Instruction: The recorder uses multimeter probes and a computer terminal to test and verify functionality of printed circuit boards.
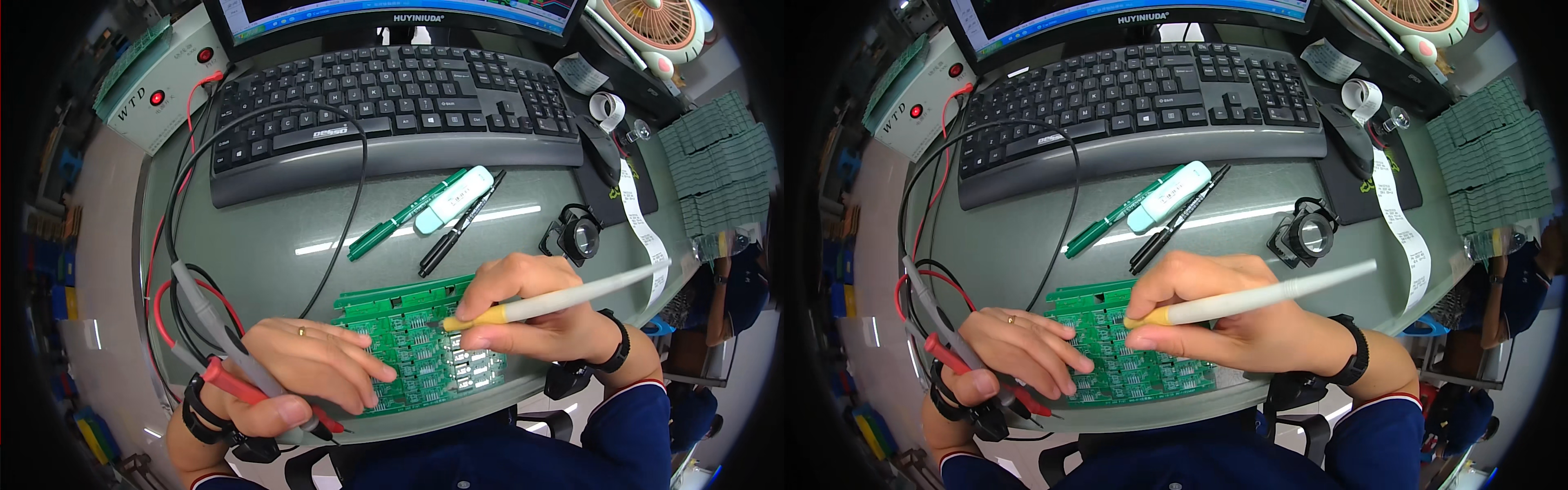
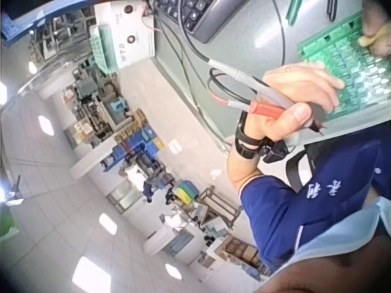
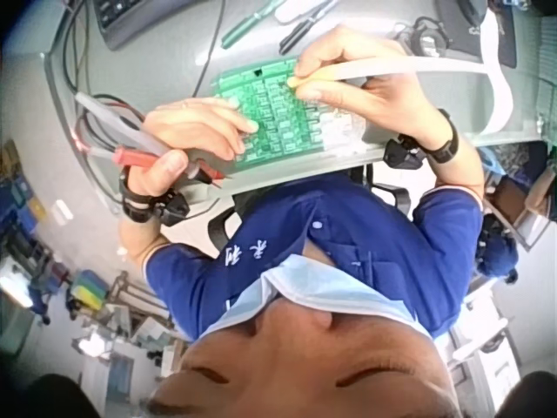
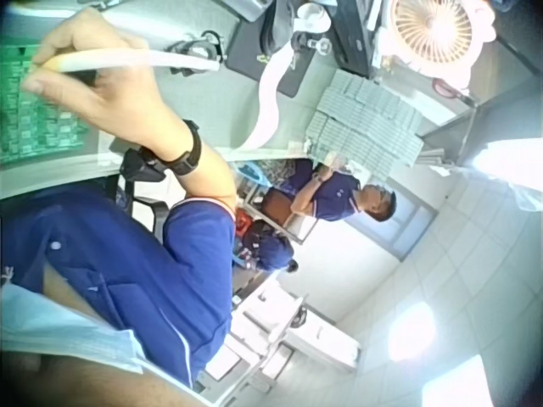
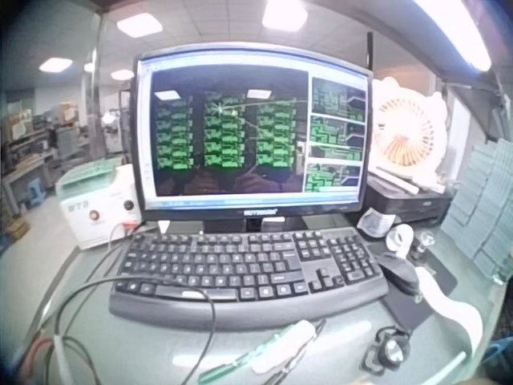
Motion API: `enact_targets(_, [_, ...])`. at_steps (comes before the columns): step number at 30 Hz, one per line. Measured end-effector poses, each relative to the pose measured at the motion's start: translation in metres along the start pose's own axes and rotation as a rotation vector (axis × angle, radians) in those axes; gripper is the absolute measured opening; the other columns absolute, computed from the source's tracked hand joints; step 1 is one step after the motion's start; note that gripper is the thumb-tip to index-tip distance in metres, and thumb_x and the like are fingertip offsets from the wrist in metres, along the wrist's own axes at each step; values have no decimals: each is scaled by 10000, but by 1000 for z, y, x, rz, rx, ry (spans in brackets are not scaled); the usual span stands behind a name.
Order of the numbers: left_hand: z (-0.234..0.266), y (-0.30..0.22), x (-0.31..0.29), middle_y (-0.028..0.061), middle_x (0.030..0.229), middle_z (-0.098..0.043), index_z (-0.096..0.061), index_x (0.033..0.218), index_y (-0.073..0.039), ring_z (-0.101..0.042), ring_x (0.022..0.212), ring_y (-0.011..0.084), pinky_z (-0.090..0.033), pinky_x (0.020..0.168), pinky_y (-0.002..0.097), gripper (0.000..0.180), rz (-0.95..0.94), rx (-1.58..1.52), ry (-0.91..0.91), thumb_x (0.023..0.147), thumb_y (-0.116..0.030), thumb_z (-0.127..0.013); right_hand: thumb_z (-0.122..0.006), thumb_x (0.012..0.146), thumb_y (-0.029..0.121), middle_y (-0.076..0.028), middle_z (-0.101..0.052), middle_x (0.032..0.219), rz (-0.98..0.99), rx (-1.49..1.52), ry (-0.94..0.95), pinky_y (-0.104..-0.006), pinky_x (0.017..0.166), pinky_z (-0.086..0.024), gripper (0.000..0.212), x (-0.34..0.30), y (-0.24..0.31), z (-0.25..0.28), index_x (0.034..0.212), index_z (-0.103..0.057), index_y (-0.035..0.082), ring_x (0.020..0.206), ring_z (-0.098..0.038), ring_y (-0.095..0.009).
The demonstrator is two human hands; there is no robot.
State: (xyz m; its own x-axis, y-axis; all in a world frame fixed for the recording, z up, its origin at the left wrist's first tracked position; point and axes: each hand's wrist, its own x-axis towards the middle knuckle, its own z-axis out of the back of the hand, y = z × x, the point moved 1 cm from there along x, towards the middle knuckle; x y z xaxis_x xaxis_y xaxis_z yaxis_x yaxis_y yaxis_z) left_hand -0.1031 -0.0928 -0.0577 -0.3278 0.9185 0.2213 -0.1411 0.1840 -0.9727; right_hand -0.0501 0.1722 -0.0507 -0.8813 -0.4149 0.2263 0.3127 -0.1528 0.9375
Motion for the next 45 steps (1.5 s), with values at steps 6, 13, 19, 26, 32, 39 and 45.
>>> enact_targets(6, [-3, -3, 1, 145, 849, -707, -704, 792, 7, -682, 987, 329, -437, 984, 401, 516, 86, 69, -18, 886, -370, -365, -729, 836, 110, -80, -670, 895, 71, -118, -21, -257, 609, -498, 184, 2, -2, 0, 972, -653, 11, 729, -655, -152])
enact_targets(13, [-5, -3, -1, 102, 845, -708, -692, 778, -33, -690, 970, 293, -452, 963, 373, 451, 105, 148, -2, 865, -334, -367, -738, 822, 60, -127, -698, 823, -46, -83, 75, -261, 633, -527, 205, 0, 4, -3, 914, -563, 7, 748, -689, -167])
enact_targets(19, [-8, -1, -1, 76, 830, -706, -683, 767, -56, -694, 964, 273, -457, 959, 367, 406, 100, 221, -2, 850, -312, -379, -754, 820, 100, -18, -613, 684, -24, -19, -109, -228, 461, -406, 213, -6, -6, -18, 800, -552, 36, 550, -574, -67])
enact_targets(26, [-10, 0, -2, 80, 814, -703, -681, 758, -45, -697, 958, 271, -459, 956, 363, 373, 100, 197, -35, 817, -313, -429, -763, 813, 139, -12, -596, 644, -31, -106, -103, -232, 448, -401, 231, -6, -8, -19, 805, -547, 56, 517, -568, -81])
enact_targets(32, [-9, -1, -1, 80, 816, -703, -683, 757, -44, -696, 965, 270, -456, 963, 361, 375, 107, 202, -26, 819, -313, -429, -765, 809, 140, -20, -583, 618, -28, -131, -114, -244, 437, -397, 238, -5, -9, -20, 790, -544, 56, 499, -563, -96])
enact_targets(39, [-9, -3, 0, 77, 822, -704, -682, 755, -46, -694, 972, 269, -452, 969, 366, 369, 115, 214, -21, 816, -307, -428, -763, 812, 141, -18, -572, 599, -19, -147, -119, -244, 432, -392, 239, -5, -9, -21, 779, -541, 57, 489, -557, -101])
enact_targets(45, [-10, -4, 0, 76, 823, -704, -681, 755, -46, -695, 968, 270, -454, 965, 370, 367, 126, 214, -30, 812, -303, -425, -759, 815, 139, -20, -571, 597, -16, -149, -122, -245, 430, -392, 239, -5, -8, -22, 773, -538, 58, 488, -558, -103])
